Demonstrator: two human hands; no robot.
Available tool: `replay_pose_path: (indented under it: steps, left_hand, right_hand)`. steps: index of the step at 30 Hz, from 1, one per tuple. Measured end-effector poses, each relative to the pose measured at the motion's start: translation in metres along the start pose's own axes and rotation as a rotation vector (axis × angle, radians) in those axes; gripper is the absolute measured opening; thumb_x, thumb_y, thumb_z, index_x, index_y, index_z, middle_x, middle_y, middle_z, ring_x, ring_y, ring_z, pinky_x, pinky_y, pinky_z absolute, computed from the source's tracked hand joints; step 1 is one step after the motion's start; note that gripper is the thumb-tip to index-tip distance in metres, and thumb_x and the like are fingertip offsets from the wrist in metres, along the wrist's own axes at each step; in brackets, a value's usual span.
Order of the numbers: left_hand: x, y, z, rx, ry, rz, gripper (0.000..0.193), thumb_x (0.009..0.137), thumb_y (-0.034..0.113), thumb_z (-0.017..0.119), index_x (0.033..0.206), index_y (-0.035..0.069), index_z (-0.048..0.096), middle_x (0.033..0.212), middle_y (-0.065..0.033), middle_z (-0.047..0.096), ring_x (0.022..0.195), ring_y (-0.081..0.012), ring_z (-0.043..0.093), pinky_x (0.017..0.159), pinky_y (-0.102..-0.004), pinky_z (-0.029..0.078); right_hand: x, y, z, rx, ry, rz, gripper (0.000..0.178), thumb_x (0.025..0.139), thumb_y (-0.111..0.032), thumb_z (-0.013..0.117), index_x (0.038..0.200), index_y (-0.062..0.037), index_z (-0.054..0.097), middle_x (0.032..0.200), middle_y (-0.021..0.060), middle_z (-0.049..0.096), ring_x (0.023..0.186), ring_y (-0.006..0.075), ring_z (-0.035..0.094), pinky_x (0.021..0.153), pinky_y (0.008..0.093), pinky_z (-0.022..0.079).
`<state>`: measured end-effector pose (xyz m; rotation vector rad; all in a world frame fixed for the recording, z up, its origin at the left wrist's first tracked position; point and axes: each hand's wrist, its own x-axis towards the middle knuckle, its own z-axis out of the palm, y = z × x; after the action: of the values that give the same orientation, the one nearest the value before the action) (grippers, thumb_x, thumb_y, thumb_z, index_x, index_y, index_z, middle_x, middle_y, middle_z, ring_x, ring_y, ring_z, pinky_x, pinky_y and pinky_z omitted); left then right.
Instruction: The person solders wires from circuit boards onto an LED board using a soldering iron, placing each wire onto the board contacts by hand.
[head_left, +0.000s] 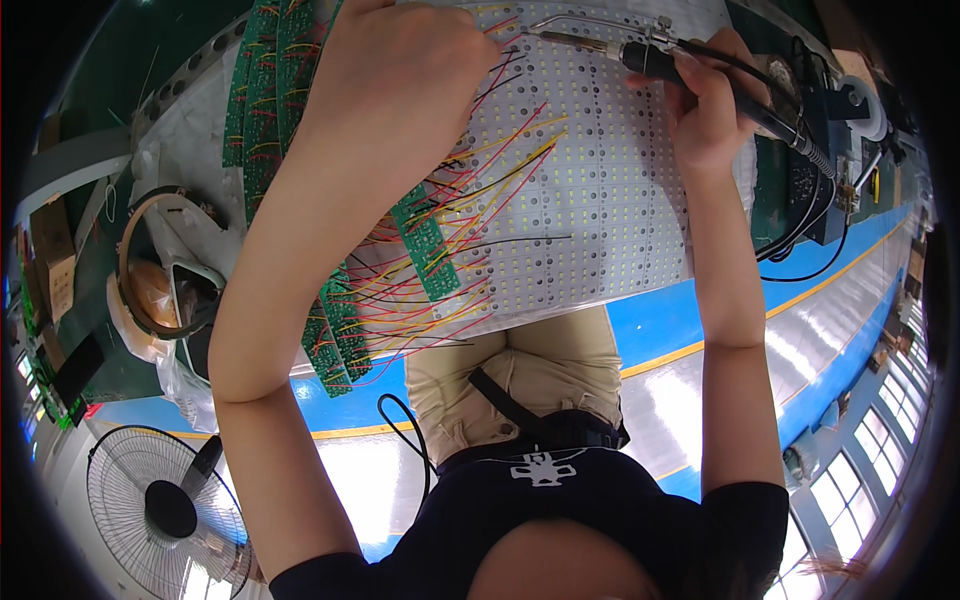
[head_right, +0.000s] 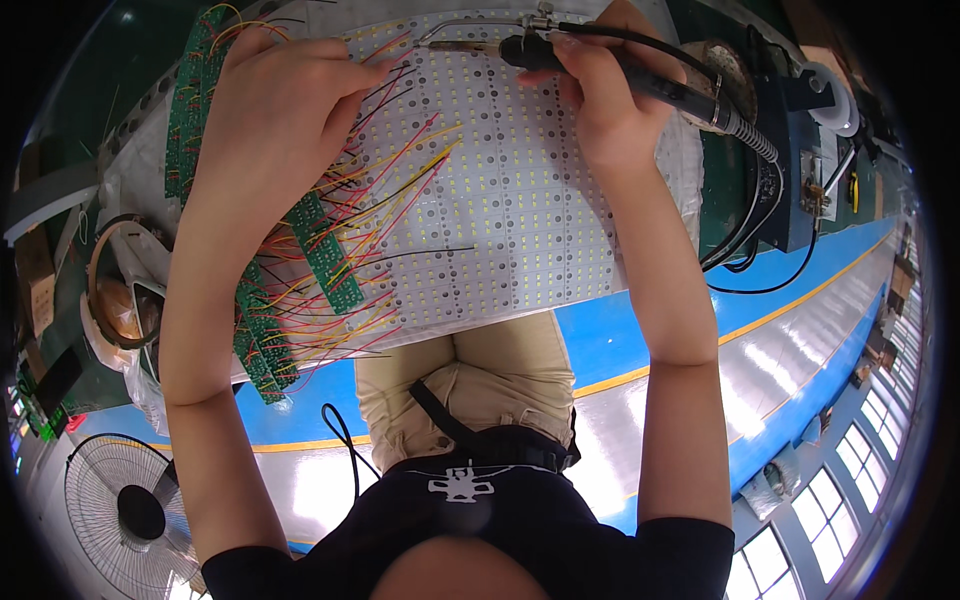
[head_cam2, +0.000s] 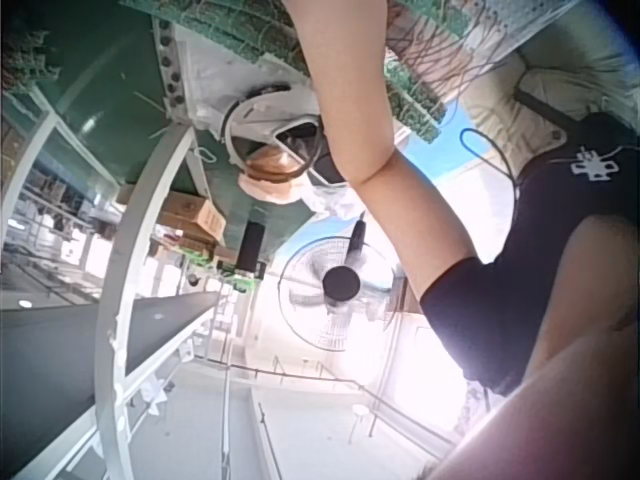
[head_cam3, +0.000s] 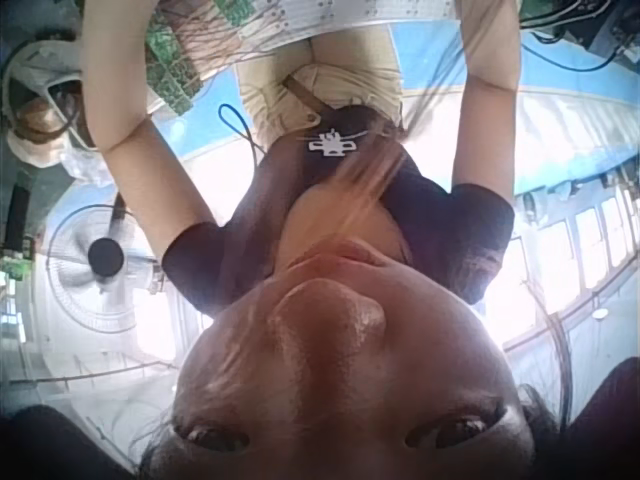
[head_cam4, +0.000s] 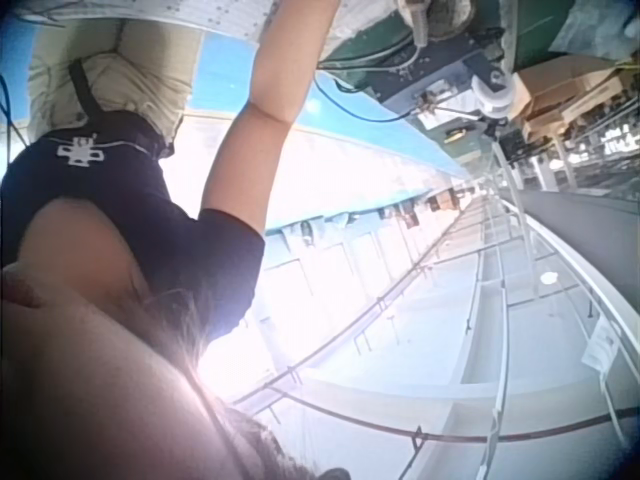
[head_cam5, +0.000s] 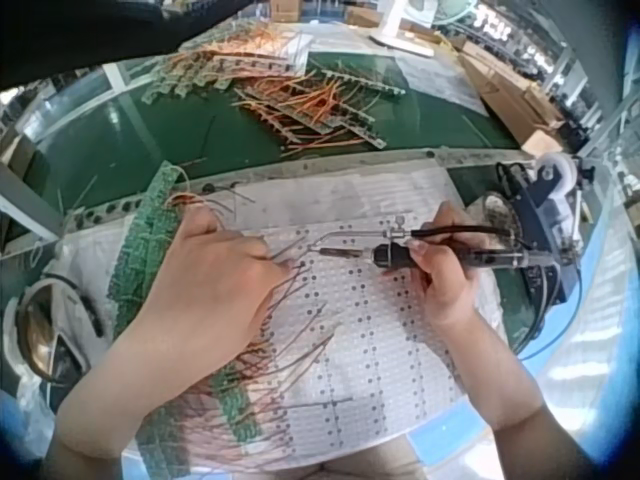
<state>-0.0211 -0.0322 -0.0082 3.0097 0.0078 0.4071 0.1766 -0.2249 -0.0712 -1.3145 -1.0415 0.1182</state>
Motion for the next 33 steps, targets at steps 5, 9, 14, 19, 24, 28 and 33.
replay_pose_path:
  steps: [5,9,14,19,24,28,33]
  left_hand:
    - [0.000,0.000,0.000,-0.009,0.015,0.003,0.014,0.087,0.011,0.068,0.097,0.012,0.079,0.075,-0.0059,0.061,0.073,-0.0264,0.061,0.079,-0.0391,0.042]
    - [0.000,0.002,-0.001,0.002,-0.007,-0.021,0.014,0.087,0.011,0.069,0.097,0.012,0.079,0.075,-0.0060,0.061,0.073,-0.0264,0.061,0.080,-0.0387,0.042]
    - [0.000,0.003,-0.001,0.024,-0.004,-0.021,0.014,0.087,0.011,0.069,0.097,0.012,0.079,0.075,-0.0060,0.062,0.073,-0.0261,0.060,0.080,-0.0386,0.042]
    - [0.000,0.002,0.000,0.011,-0.013,-0.021,0.014,0.088,0.012,0.068,0.097,0.013,0.079,0.075,-0.0058,0.062,0.072,-0.0262,0.060,0.081,-0.0389,0.043]
    - [0.000,0.003,0.000,0.018,-0.011,-0.031,0.014,0.089,0.013,0.068,0.097,0.013,0.079,0.075,-0.0058,0.062,0.072,-0.0266,0.060,0.081,-0.0391,0.043]
    - [0.000,0.003,0.000,0.028,0.013,-0.012,0.014,0.089,0.013,0.068,0.097,0.013,0.079,0.074,-0.0059,0.061,0.071,-0.0268,0.059,0.081,-0.0390,0.043]
    - [-0.001,0.001,0.001,0.026,-0.002,-0.012,0.014,0.089,0.012,0.068,0.097,0.013,0.079,0.075,-0.0060,0.061,0.072,-0.0265,0.059,0.080,-0.0388,0.043]
  right_hand:
    - [-0.001,0.000,0.002,0.043,0.024,0.032,0.026,0.087,0.001,0.054,0.061,0.0032,0.052,0.070,0.0067,0.046,0.042,0.0160,0.056,0.035,0.0257,0.041]
    - [-0.001,-0.001,0.002,0.109,0.070,0.064,0.026,0.086,0.001,0.054,0.061,0.0031,0.052,0.071,0.0062,0.043,0.047,0.0197,0.060,0.037,0.0278,0.042]
    - [-0.002,-0.004,0.007,0.146,0.076,0.094,0.024,0.085,0.002,0.054,0.061,0.0033,0.050,0.073,0.0063,0.044,0.048,0.0216,0.061,0.038,0.0291,0.044]
    - [-0.001,-0.001,0.004,0.132,0.080,0.082,0.023,0.086,0.001,0.054,0.063,0.0023,0.050,0.070,0.0061,0.046,0.048,0.0192,0.060,0.038,0.0267,0.041]
    - [-0.002,-0.005,0.000,0.044,0.084,0.147,0.023,0.085,-0.001,0.054,0.063,0.0005,0.051,0.070,0.0071,0.050,0.047,0.0175,0.060,0.037,0.0242,0.036]
    - [-0.001,-0.006,0.003,0.013,0.079,0.085,0.022,0.085,-0.001,0.055,0.063,0.0002,0.051,0.070,0.0068,0.050,0.047,0.0174,0.060,0.037,0.0240,0.034]
    - [-0.002,-0.003,0.002,0.033,0.067,0.057,0.021,0.085,0.000,0.056,0.064,0.0011,0.053,0.073,0.0077,0.050,0.048,0.0185,0.061,0.037,0.0239,0.035]
